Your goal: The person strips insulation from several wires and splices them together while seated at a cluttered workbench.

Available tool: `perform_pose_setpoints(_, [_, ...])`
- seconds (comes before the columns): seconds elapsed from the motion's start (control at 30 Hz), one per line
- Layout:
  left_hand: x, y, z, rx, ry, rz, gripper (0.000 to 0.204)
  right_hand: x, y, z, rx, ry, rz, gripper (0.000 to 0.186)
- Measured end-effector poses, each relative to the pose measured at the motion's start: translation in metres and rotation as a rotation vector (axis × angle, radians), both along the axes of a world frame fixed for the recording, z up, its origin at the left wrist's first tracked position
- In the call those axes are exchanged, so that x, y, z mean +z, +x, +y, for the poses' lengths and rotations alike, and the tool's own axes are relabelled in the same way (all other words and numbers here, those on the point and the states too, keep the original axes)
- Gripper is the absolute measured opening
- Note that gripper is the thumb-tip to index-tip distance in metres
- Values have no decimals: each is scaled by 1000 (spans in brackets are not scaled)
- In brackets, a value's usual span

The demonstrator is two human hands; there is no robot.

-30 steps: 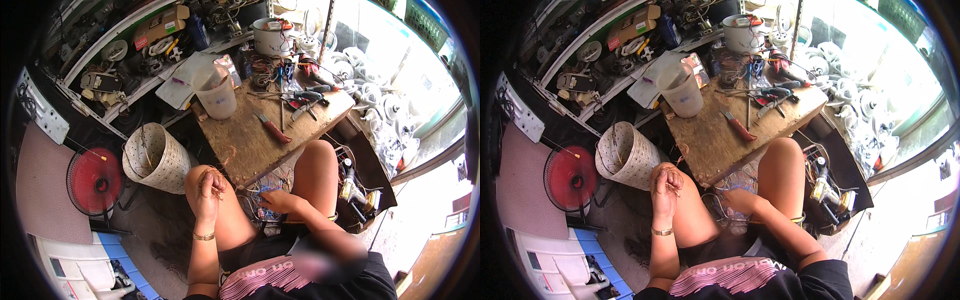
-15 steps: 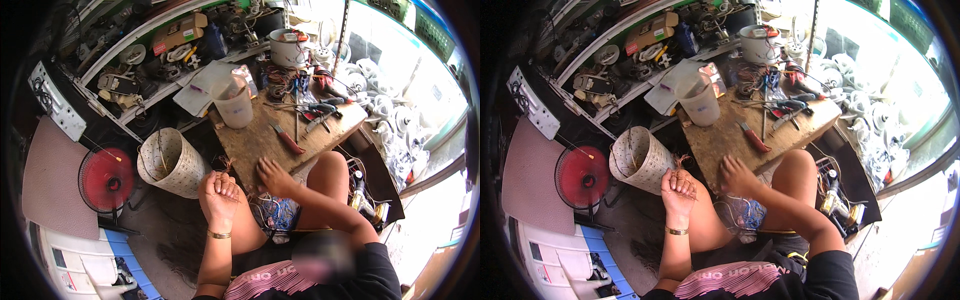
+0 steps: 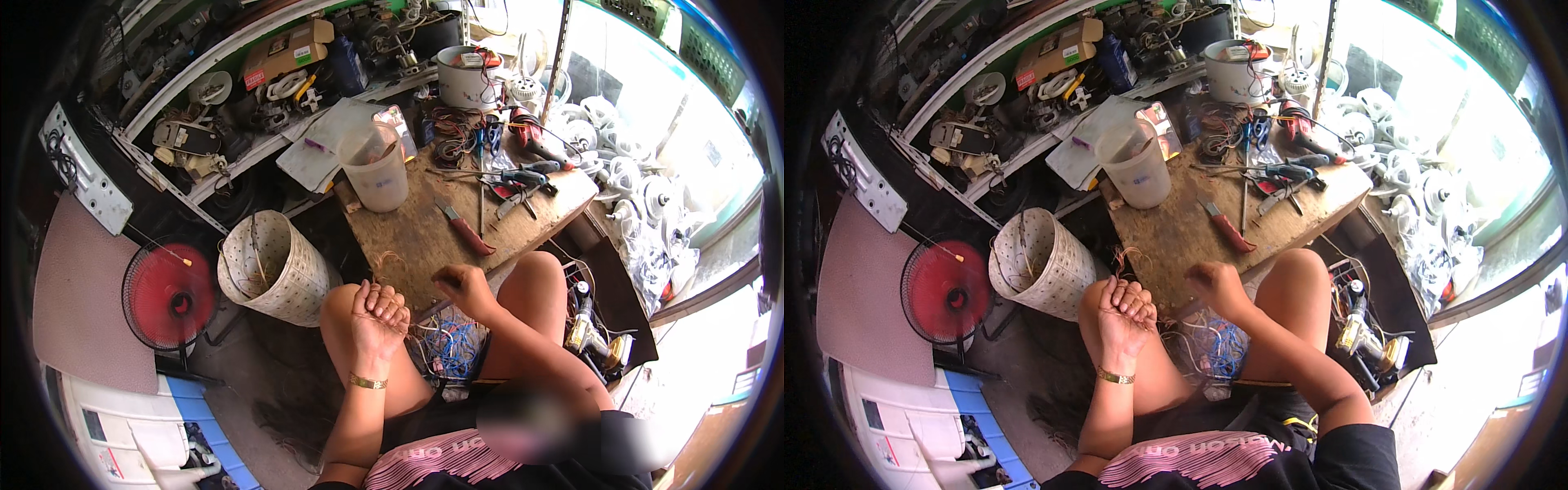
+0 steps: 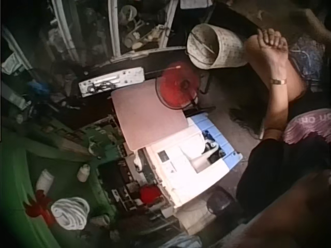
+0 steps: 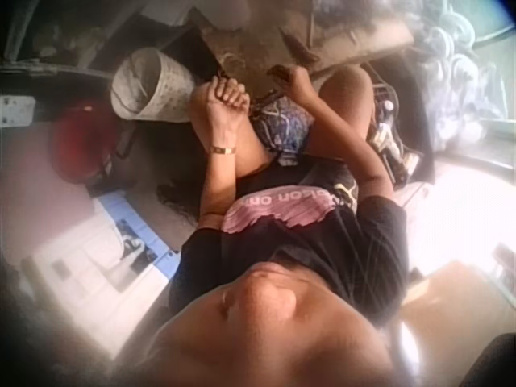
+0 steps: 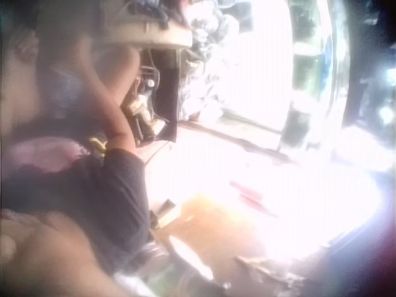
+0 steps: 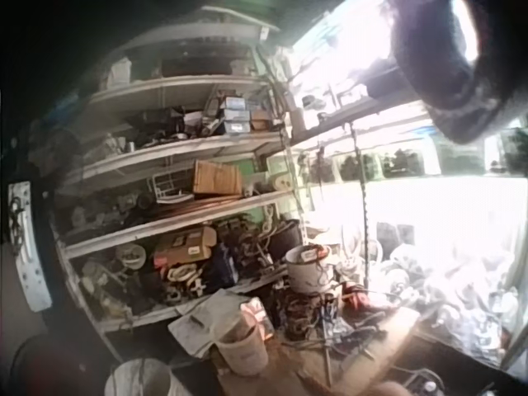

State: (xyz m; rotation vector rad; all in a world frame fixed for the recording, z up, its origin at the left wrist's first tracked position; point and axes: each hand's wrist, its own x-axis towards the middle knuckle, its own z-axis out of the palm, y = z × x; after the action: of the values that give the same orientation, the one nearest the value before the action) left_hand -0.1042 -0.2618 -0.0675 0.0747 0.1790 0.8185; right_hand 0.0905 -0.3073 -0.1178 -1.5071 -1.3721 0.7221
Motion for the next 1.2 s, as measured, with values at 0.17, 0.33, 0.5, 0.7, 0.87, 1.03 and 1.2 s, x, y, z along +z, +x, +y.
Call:
perform_pose_setpoints(0.17, [2, 8, -6, 6, 14, 159, 47, 51, -33, 4, 39, 48, 173, 19])
perform_pose_setpoints(0.33, [0, 13, -10, 19, -23, 320, 48, 74, -50, 20, 11, 394, 806, 47])
perform_pose_setpoints(0.5, [-33, 8, -4, 156, 151, 456, 35, 83, -63, -1, 352, 452, -400, 62])
perform_pose_setpoints(0.7, [-8, 19, -11, 69, 176, 408, 35, 49, -57, -2, 199, 357, -453, 68])
perform_pose_setpoints(0.87, [-23, 23, -23, 248, 546, 753, 38, 52, -60, -4, 51, 244, -670, 65])
perform_pose_setpoints(1.03, [-27, 26, -26, 177, 598, 689, 43, 37, -43, 7, -21, 98, -609, 54])
perform_pose_setpoints(1.2, [-10, 25, -20, 128, 563, 561, 53, 30, -46, 4, 45, 323, -324, 45])
